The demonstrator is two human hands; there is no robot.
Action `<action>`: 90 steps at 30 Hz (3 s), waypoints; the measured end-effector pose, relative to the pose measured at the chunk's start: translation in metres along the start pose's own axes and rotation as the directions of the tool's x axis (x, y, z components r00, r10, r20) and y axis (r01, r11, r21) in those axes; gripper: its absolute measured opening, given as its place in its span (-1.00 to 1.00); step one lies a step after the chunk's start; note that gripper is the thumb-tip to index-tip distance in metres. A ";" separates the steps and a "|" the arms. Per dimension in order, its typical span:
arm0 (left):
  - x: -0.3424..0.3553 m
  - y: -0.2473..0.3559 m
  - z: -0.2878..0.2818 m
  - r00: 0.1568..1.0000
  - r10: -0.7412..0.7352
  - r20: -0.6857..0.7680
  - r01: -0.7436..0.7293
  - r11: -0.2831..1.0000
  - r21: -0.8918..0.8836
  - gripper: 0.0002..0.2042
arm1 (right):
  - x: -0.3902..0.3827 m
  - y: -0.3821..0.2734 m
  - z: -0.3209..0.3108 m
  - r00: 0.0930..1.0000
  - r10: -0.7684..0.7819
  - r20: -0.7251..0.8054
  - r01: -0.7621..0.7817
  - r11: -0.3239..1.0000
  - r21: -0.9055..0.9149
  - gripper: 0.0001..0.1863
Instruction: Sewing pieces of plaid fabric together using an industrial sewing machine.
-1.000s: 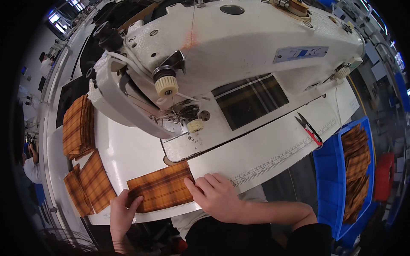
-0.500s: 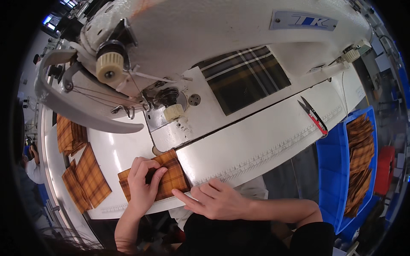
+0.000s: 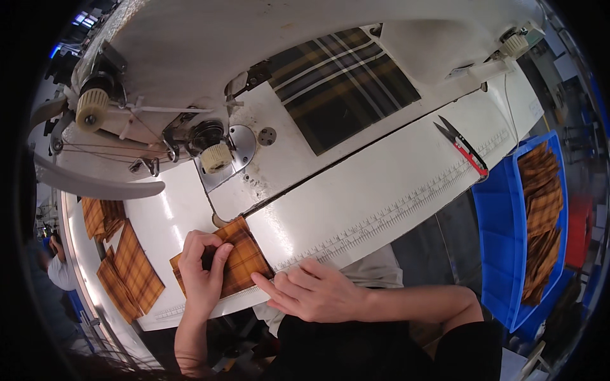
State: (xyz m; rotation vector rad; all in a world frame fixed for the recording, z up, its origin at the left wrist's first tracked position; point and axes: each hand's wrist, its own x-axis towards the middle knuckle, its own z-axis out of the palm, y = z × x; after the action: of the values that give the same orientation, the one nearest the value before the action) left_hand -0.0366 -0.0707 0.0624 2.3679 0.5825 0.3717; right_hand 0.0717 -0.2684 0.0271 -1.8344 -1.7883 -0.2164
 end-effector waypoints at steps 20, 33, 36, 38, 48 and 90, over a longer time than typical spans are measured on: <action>0.004 0.005 -0.005 0.997 -0.074 0.032 0.075 0.997 -0.035 -0.82 | 0.001 0.001 -0.003 0.999 -0.018 -0.028 0.019 0.998 0.055 -0.50; 0.007 0.006 -0.002 0.999 -0.020 0.045 0.019 0.999 0.041 -0.80 | 0.009 0.012 -0.011 0.989 -0.098 0.109 0.091 0.993 0.073 -0.54; 0.012 0.008 0.007 0.977 0.161 -0.139 -0.153 0.986 0.069 -0.84 | 0.012 0.014 -0.015 0.983 -0.132 0.131 0.128 0.991 0.039 -0.53; 0.013 0.004 0.001 0.942 0.337 -0.004 -0.331 0.929 0.167 -0.82 | 0.013 0.015 -0.017 0.973 -0.158 0.168 0.163 0.987 -0.014 -0.51; 0.029 -0.003 -0.001 0.918 0.314 0.241 -0.365 0.906 0.213 -0.52 | 0.052 0.050 -0.020 0.970 -0.136 0.203 0.135 0.991 0.021 -0.47; 0.061 -0.060 0.008 0.844 0.490 0.219 -0.531 0.705 0.470 -0.76 | 0.085 0.104 0.004 0.935 -0.343 0.092 0.353 0.927 -0.127 -0.80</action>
State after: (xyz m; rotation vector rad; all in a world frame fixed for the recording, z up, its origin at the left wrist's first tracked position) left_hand 0.0005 -0.0039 0.0239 3.0490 -0.0615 0.3950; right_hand 0.1791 -0.1875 0.0365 -1.6185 -2.1916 -0.4301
